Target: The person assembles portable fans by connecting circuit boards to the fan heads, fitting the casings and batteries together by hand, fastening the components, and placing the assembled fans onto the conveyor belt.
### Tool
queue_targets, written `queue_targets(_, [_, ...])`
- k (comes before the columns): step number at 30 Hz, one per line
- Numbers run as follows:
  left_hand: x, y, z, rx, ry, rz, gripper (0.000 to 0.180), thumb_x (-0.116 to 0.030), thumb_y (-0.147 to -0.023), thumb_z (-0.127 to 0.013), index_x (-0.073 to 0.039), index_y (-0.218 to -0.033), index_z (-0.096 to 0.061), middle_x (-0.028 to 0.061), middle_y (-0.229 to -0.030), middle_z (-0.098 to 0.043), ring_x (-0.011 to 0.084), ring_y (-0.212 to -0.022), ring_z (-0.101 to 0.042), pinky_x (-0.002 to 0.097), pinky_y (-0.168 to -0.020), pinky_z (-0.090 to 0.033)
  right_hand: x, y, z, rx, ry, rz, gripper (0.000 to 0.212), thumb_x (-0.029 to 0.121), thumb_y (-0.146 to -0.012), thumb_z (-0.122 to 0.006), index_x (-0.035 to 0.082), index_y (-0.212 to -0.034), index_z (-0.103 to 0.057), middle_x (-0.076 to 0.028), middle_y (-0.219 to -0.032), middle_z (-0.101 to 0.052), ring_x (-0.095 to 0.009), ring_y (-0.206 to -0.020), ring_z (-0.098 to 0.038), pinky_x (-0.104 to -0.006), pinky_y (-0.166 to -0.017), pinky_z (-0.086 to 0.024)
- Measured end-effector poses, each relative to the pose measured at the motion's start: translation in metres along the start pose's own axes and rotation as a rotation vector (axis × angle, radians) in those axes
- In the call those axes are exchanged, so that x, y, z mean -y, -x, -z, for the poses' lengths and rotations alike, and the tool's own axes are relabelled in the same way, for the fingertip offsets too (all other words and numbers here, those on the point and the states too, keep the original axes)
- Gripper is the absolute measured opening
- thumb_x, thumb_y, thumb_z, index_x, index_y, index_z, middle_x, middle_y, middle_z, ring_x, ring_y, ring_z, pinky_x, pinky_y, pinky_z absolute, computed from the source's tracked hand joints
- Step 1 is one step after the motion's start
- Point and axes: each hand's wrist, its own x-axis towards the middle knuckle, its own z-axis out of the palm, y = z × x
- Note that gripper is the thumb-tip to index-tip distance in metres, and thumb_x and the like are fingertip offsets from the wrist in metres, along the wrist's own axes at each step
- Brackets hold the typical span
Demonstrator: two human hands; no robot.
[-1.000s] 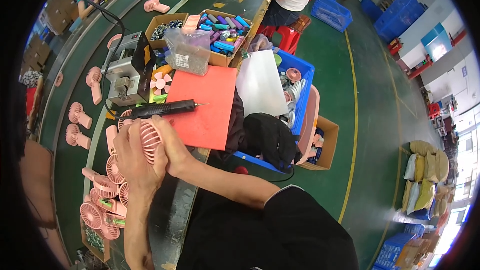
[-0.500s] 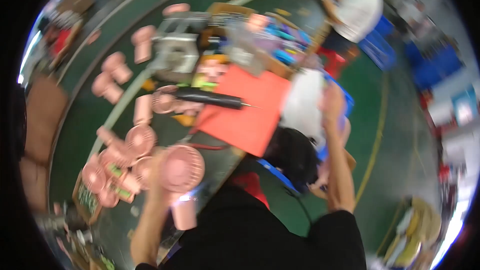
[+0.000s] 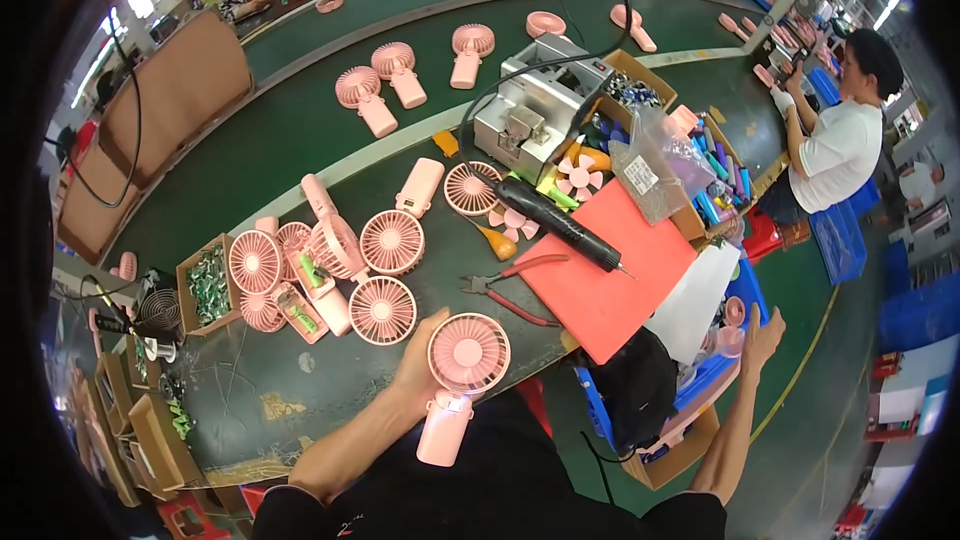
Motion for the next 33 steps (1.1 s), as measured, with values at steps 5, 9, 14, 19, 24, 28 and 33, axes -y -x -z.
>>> queue_targets(5, [-0.003,0.005,0.008,0.031,-0.01,-0.032,0.048,-0.048,-0.095,-0.047,-0.005,-0.109,-0.062,0.0097,-0.101,-0.069,0.022,-0.089,-0.067,0.0384,-0.08,-0.056,0.249,0.039,0.051,0.284,-0.787,0.454,0.027,0.009,-0.086,-0.066,0.001,-0.112,-0.064,-0.011,-0.095,-0.068,-0.02,-0.088,-0.066,-0.0311,-0.077,-0.052])
queue_targets(9, [-0.01,0.019,0.004,-0.02,0.056,-0.069,0.048,-0.048,-0.095,-0.047,-0.005,-0.108,-0.062,0.0101,-0.101,-0.069,0.0222,-0.088,-0.068,0.039,-0.08,-0.056,0.399,0.086,0.07,0.463,-0.898,1.065,0.031,0.009,-0.082,-0.07,0.0,-0.11,-0.06,-0.018,-0.113,-0.062,-0.032,-0.101,-0.061,-0.0407,-0.085,-0.052])
queue_targets(14, [-0.014,0.033,0.018,-0.012,0.047,-0.148,0.049,-0.048,-0.094,-0.048,-0.004,-0.109,-0.062,0.0106,-0.101,-0.069,0.0232,-0.088,-0.068,0.0404,-0.08,-0.057,0.475,0.094,0.02,0.392,-0.539,1.418,0.046,0.01,-0.074,-0.072,-0.007,-0.113,-0.053,-0.019,-0.112,-0.058,-0.034,-0.109,-0.055,-0.0415,-0.09,-0.049])
queue_targets(19, [-0.019,0.04,0.03,0.076,0.113,-0.12,0.058,-0.046,-0.094,-0.043,0.005,-0.116,-0.059,0.0162,-0.106,-0.067,0.0267,-0.096,-0.066,0.0416,-0.087,-0.055,0.507,0.09,0.001,0.283,-0.239,1.424,0.048,0.017,-0.071,-0.069,-0.012,-0.106,-0.053,-0.024,-0.106,-0.06,-0.036,-0.102,-0.058,-0.0397,-0.087,-0.051])
queue_targets(24, [-0.018,0.044,0.024,0.102,0.098,-0.126,0.059,-0.047,-0.093,-0.044,0.005,-0.117,-0.059,0.0159,-0.107,-0.067,0.0266,-0.096,-0.066,0.0409,-0.089,-0.055,0.533,0.076,0.012,0.702,0.034,1.331,0.066,0.03,-0.066,-0.078,-0.011,-0.112,-0.053,-0.025,-0.107,-0.062,-0.038,-0.104,-0.06,-0.0423,-0.088,-0.052])
queue_targets(28, [-0.018,0.049,0.03,0.053,0.115,-0.155,0.057,-0.047,-0.094,-0.044,0.004,-0.116,-0.059,0.0162,-0.106,-0.067,0.0272,-0.096,-0.066,0.0418,-0.087,-0.056,0.542,0.068,0.023,0.877,0.134,1.365,0.068,0.03,-0.064,-0.077,-0.004,-0.117,-0.054,-0.023,-0.113,-0.061,-0.039,-0.111,-0.055,-0.044,-0.092,-0.049])
queue_targets(33, [-0.027,0.057,0.024,0.065,0.198,-0.224,0.048,-0.043,-0.093,-0.05,0.001,-0.109,-0.06,0.0155,-0.104,-0.067,0.0271,-0.091,-0.067,0.0418,-0.084,-0.057,0.528,0.062,0.018,0.775,0.014,1.453,0.074,0.031,-0.061,-0.077,0.0,-0.124,-0.052,-0.023,-0.116,-0.058,-0.038,-0.114,-0.052,-0.0447,-0.094,-0.047])
